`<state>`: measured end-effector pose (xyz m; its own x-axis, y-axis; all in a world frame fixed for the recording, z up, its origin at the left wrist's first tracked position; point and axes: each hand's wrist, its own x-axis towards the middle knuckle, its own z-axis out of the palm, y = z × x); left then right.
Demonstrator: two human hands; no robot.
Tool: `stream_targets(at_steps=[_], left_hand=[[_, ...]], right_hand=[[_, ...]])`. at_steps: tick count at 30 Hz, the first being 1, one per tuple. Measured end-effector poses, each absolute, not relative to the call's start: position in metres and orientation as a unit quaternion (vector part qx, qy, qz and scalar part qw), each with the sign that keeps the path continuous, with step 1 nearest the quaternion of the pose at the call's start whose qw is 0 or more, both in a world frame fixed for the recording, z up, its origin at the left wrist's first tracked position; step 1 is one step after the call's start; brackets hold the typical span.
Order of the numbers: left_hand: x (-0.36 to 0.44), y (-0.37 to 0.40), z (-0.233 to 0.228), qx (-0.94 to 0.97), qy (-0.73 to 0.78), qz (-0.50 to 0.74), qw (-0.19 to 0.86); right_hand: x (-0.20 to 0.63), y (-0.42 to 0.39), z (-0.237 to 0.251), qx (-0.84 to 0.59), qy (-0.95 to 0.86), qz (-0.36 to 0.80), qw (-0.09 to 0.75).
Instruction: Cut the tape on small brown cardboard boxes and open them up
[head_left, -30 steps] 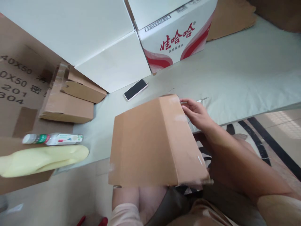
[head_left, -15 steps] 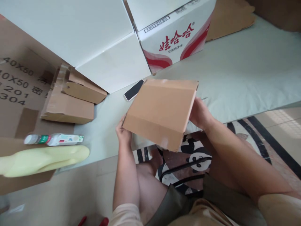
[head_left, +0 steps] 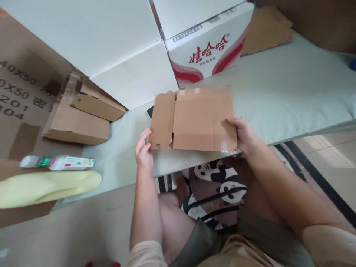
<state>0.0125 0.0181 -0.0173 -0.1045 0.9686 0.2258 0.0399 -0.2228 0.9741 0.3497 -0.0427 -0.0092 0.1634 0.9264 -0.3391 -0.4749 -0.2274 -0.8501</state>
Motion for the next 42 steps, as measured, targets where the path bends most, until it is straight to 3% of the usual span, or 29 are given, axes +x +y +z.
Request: stream_targets(at_steps=[6, 14, 21, 29, 32, 35, 42], left_hand=[[0.032, 0.025, -0.008, 0.305, 0.477, 0.633, 0.528], [0.035, 0.027, -0.003, 0.249, 0.477, 0.609, 0.583], [0.041, 0.023, -0.004, 0.356, 0.564, 0.544, 0.510], [0.052, 0.030, -0.016, 0.418, 0.586, 0.492, 0.490], [0.055, 0.032, -0.018, 0.433, 0.586, 0.484, 0.485], [0.055, 0.033, -0.019, 0.446, 0.582, 0.480, 0.482], [0.046, 0.028, -0.018, 0.465, 0.564, 0.494, 0.471]], right_hand=[[0.333, -0.062, 0.000, -0.496, -0.234, 0.622, 0.559], [0.360, -0.105, 0.018, -0.588, -0.130, 0.582, 0.547], [0.434, -0.136, 0.033, -0.667, -0.174, 0.310, 0.655], [0.488, -0.035, 0.055, -0.682, -0.177, 0.204, 0.680], [0.504, 0.026, 0.068, -0.658, -0.167, 0.241, 0.694], [0.501, 0.058, 0.070, -0.676, -0.161, 0.308, 0.649], [0.438, 0.009, 0.020, -0.664, -0.242, 0.443, 0.552]])
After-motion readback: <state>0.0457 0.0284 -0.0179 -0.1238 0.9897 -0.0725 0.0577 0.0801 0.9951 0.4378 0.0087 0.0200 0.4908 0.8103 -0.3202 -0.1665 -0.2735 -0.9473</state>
